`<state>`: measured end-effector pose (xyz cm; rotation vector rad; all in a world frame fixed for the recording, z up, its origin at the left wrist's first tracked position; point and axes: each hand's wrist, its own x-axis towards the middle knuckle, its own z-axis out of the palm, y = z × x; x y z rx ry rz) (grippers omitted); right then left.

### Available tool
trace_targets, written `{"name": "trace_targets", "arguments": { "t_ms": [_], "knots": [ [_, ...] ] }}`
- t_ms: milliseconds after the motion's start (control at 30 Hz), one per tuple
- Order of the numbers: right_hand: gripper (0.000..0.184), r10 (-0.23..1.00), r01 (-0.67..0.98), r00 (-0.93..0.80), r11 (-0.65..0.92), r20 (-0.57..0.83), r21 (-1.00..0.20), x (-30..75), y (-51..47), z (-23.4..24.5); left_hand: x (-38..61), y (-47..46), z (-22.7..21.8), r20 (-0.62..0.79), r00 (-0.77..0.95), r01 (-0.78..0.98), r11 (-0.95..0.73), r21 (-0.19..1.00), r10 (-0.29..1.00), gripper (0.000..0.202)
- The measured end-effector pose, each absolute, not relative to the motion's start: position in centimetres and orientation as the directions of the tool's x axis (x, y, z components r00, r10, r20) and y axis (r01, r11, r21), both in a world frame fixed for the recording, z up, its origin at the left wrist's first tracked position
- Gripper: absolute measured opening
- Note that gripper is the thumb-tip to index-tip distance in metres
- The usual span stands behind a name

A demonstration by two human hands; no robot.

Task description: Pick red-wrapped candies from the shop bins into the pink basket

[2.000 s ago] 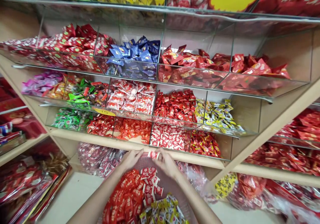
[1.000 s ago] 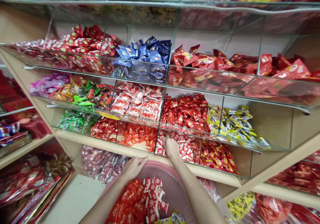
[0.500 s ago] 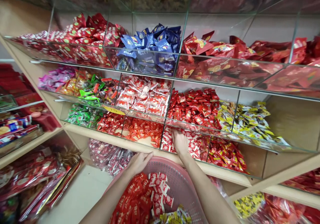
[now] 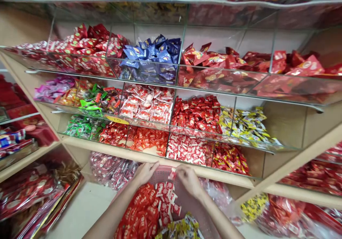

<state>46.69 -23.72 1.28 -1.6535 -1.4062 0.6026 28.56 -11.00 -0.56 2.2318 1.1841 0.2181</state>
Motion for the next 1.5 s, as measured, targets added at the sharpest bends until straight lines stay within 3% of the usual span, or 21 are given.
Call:
{"name": "trace_targets", "arguments": {
  "t_ms": [67,167,333,433,567,733,867,1000,1167,1367,1500],
  "knots": [
    [0.02,0.994,0.53,0.11,-0.052,0.008,-0.846,45.8,-24.4,-0.5,28.6,-11.0,-0.7,-0.054,0.613,0.669,-0.481,0.567,0.788,0.068],
    [0.016,0.985,0.517,0.072,-0.174,-0.16,-0.838,44.6,-24.9,-3.0,28.5,-11.0,-0.8,-0.033,0.615,0.668,-0.498,0.553,0.788,0.068],
    [0.008,0.97,0.504,0.038,-0.226,-0.24,-0.834,43.9,-24.8,-4.1,28.4,-11.0,-0.7,-0.038,0.616,0.665,-0.493,0.561,0.787,0.065],
    [0.011,0.982,0.515,0.094,-0.189,-0.164,-0.836,45.3,-24.4,-1.9,28.3,-10.9,-0.7,-0.044,0.62,0.666,-0.496,0.557,0.783,0.063],
    [0.021,0.962,0.655,0.251,-0.089,0.105,-0.75,49.1,-23.2,2.2,28.4,-10.7,-1.1,-0.024,0.625,0.646,-0.499,0.578,0.78,0.063],
    [0.028,0.797,0.786,0.554,-0.406,0.24,-0.466,52.7,-21.0,4.6,28.5,-10.6,-1.3,-0.005,0.618,0.647,-0.505,0.571,0.786,0.065],
    [0.032,0.763,0.786,0.613,-0.564,0.205,-0.252,52.5,-19.1,4.6,28.5,-10.8,-1.1,-0.011,0.608,0.664,-0.501,0.555,0.794,0.068],
    [0.036,0.75,0.774,0.633,-0.617,0.19,-0.143,51.6,-18.1,4.2,28.6,-10.9,-0.8,-0.025,0.603,0.677,-0.494,0.545,0.798,0.069],
    [0.035,0.746,0.774,0.632,-0.622,0.21,-0.12,51.2,-17.9,3.6,28.7,-10.8,-0.7,-0.038,0.59,0.687,-0.476,0.549,0.807,0.064],
    [0.032,0.71,0.747,0.665,-0.634,0.23,-0.202,51.3,-18.9,4.2,28.7,-10.7,-1.0,-0.039,0.598,0.689,-0.488,0.535,0.801,0.066],
    [0.031,0.765,0.813,0.571,-0.473,0.3,-0.341,50.4,-21.0,4.7,28.7,-10.7,-1.2,-0.039,0.605,0.683,-0.493,0.539,0.795,0.066]
  ]
}}
